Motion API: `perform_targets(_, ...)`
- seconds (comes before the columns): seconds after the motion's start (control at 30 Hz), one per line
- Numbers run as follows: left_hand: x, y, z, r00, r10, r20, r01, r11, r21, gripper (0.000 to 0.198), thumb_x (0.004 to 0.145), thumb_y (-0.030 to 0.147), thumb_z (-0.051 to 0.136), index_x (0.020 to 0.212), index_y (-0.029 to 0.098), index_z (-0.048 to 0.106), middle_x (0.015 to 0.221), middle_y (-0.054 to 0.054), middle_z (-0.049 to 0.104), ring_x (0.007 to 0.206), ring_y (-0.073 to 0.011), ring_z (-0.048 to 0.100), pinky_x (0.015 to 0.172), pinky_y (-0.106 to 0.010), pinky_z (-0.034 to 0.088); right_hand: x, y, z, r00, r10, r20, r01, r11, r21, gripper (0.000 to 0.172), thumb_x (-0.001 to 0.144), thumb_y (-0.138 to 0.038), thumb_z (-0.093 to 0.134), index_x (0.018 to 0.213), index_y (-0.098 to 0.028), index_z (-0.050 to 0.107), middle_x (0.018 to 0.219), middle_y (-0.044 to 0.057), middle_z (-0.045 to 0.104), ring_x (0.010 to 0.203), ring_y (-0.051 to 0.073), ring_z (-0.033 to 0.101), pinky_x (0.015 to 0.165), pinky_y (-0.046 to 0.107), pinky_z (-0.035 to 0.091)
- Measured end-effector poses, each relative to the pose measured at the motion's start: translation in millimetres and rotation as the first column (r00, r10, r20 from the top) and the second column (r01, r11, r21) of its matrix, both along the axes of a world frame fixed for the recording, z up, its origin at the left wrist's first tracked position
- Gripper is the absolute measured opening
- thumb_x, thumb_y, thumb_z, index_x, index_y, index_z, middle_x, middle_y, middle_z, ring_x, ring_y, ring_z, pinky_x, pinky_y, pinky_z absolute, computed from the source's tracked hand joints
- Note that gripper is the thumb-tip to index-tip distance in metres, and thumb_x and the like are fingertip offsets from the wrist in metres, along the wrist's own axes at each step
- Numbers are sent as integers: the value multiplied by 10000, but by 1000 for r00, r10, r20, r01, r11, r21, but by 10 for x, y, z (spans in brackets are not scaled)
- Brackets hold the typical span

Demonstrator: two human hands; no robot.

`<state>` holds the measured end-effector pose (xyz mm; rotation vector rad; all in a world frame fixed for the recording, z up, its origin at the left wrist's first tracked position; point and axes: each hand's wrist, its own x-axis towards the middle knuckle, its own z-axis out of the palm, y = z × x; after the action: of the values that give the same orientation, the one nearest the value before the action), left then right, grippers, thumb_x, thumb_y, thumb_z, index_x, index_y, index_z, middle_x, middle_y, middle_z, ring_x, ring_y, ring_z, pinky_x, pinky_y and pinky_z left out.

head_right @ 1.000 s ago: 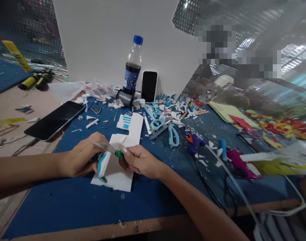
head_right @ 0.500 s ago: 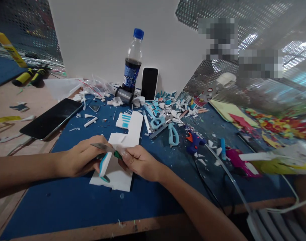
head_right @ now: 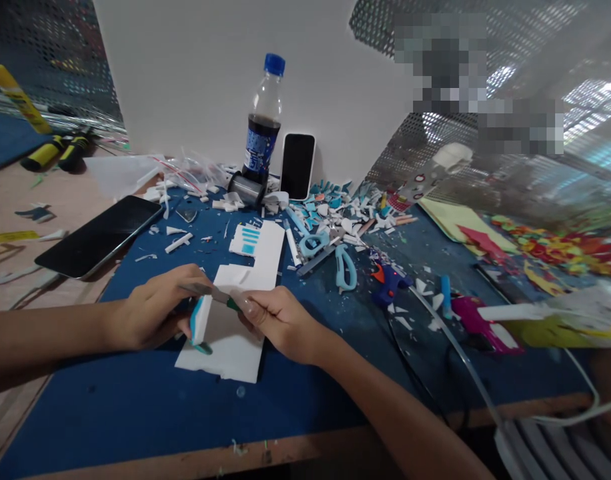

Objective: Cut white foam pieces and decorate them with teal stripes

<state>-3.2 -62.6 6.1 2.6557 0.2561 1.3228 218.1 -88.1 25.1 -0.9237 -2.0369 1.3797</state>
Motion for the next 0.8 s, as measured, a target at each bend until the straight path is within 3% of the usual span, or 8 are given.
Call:
perform_targets(0.37, 16, 11, -14, 1000, -5, -27, 6, 1000, 8, 186, 981, 173, 364, 1133, 75, 411, 799, -100, 552, 663, -158, 448, 605, -266, 459, 45, 35, 57, 980, -13, 201, -2, 997, 73, 573, 937, -609, 283, 632, -162, 471, 527, -26, 418, 471, 71, 363, 468, 217, 283)
perform_targets(0.8, 2, 23, 0, 997, -14, -73, 14, 1000, -12, 208, 980, 163, 342, 1158, 79, 408, 738, -47, 500, 640, -148, 451, 563, -230, 431, 58, 47, 14, 991, 42, 129, -44, 999, 13, 559, 944, -586, 307, 626, -159, 477, 524, -27, 428, 470, 64, 363, 468, 207, 286)
